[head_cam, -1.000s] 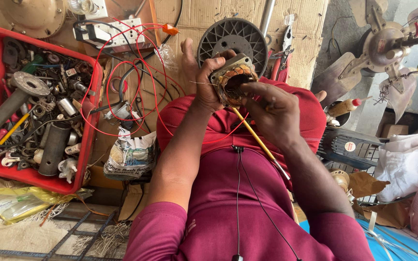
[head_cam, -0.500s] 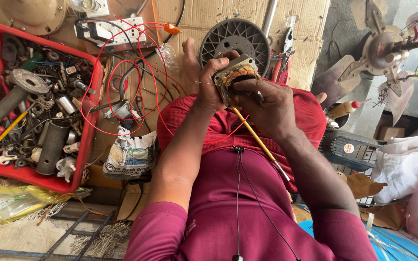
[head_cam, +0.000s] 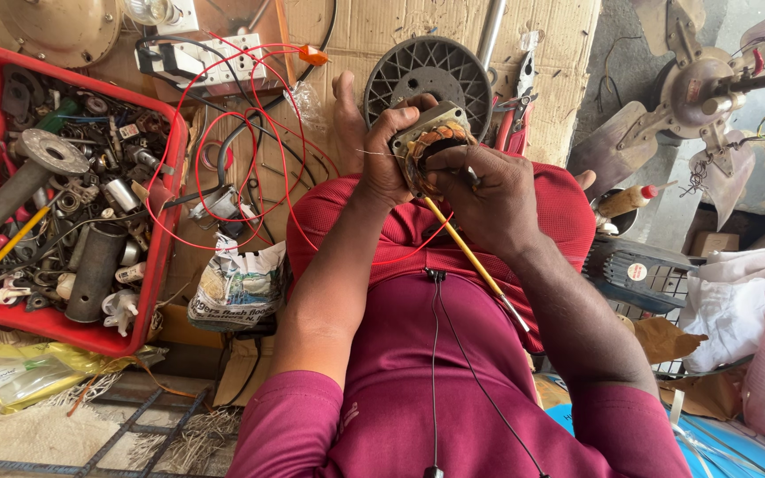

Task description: The person is repairing an electrical motor stator by using a screwdriver to adjust and tighten the copper windings. The person holds the stator in one hand and uses the tool in the other to manipulate the internal components.

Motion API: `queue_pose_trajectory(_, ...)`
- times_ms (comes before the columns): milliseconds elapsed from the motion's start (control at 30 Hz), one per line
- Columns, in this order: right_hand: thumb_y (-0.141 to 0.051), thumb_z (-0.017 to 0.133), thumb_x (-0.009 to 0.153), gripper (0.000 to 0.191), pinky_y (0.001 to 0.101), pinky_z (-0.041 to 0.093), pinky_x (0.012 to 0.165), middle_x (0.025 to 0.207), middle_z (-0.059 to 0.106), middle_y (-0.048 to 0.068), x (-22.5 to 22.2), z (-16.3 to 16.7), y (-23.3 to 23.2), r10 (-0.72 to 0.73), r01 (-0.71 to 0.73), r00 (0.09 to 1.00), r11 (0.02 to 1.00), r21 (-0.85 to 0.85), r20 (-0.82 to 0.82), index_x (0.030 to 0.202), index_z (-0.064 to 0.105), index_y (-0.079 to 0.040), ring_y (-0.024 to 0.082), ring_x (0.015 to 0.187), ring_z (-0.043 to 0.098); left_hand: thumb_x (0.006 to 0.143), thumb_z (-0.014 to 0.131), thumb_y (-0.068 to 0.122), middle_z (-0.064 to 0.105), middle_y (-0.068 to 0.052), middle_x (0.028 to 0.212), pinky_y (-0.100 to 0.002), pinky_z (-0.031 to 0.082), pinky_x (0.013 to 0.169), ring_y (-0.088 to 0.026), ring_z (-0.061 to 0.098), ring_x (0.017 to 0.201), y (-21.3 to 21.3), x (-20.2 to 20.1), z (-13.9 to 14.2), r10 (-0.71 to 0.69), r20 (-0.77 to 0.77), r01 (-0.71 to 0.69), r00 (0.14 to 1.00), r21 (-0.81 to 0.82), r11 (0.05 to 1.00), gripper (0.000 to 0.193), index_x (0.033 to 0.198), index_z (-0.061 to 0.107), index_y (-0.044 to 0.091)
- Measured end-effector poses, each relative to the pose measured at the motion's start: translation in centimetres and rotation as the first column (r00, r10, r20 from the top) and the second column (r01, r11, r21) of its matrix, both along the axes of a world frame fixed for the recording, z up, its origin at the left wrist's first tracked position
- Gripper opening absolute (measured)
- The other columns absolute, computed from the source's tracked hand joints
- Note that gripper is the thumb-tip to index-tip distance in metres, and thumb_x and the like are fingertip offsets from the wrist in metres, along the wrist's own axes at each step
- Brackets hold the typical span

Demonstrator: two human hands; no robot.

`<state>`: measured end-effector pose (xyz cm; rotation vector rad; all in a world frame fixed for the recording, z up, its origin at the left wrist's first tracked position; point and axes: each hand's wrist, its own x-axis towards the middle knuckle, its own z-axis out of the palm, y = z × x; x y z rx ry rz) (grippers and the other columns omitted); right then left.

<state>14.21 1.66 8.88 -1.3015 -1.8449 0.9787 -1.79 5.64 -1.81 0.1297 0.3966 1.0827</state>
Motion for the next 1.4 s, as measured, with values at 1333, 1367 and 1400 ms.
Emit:
queue_pose_trajectory(1333, 0.0, 0.075, 0.097, 0.016, 0.0228, 0.06, 0.08, 0.104, 0.077, 0.004, 1.2, -1.6, -0.6, -0.147, 0.106, 0.973, 0.969, -0.223, -0.179, 0.112, 0.073, -0.006, 0.006, 0.092, 0.072, 0.095, 0.057, 0.026, 0.07, -0.017, 0.103, -0.04, 0.063, 0.082, -0.028, 0.072, 0.092, 0.5, 0.4, 0.8, 0.025, -0.064, -0.026, 0.998, -0.012, 1.0, 0.033, 0.116, 0.06, 0.0)
queue_pose_trajectory(1367, 0.0, 0.075, 0.098, 0.017, 0.0228, 0.06, 0.081, 0.105, 0.076, 0.003, 1.3, -1.8, -0.7, -0.153, 0.109, 0.97, 0.969, -0.223, -0.189, 0.113, 0.072, -0.006, 0.006, 0.094, 0.071, 0.094, 0.056, 0.026, 0.07, -0.017, 0.103, -0.04, 0.063, 0.082, -0.028, 0.073, 0.091, 0.5, 0.5, 0.8, 0.028, -0.076, -0.029, 0.997, -0.014, 0.999, 0.033, 0.116, 0.06, 0.001)
queue_pose_trajectory(1400, 0.001, 0.075, 0.098, 0.017, 0.0228, 0.06, 0.083, 0.106, 0.076, 0.003, 1.5, -2.0, -0.8, -0.159, 0.113, 0.967, 0.968, -0.223, -0.198, 0.113, 0.072, -0.006, 0.006, 0.096, 0.071, 0.094, 0.056, 0.026, 0.07, -0.018, 0.103, -0.04, 0.063, 0.081, -0.028, 0.073, 0.091, 0.5, 0.6, 0.7, 0.031, -0.088, -0.032, 0.996, -0.016, 0.999, 0.033, 0.116, 0.06, 0.001)
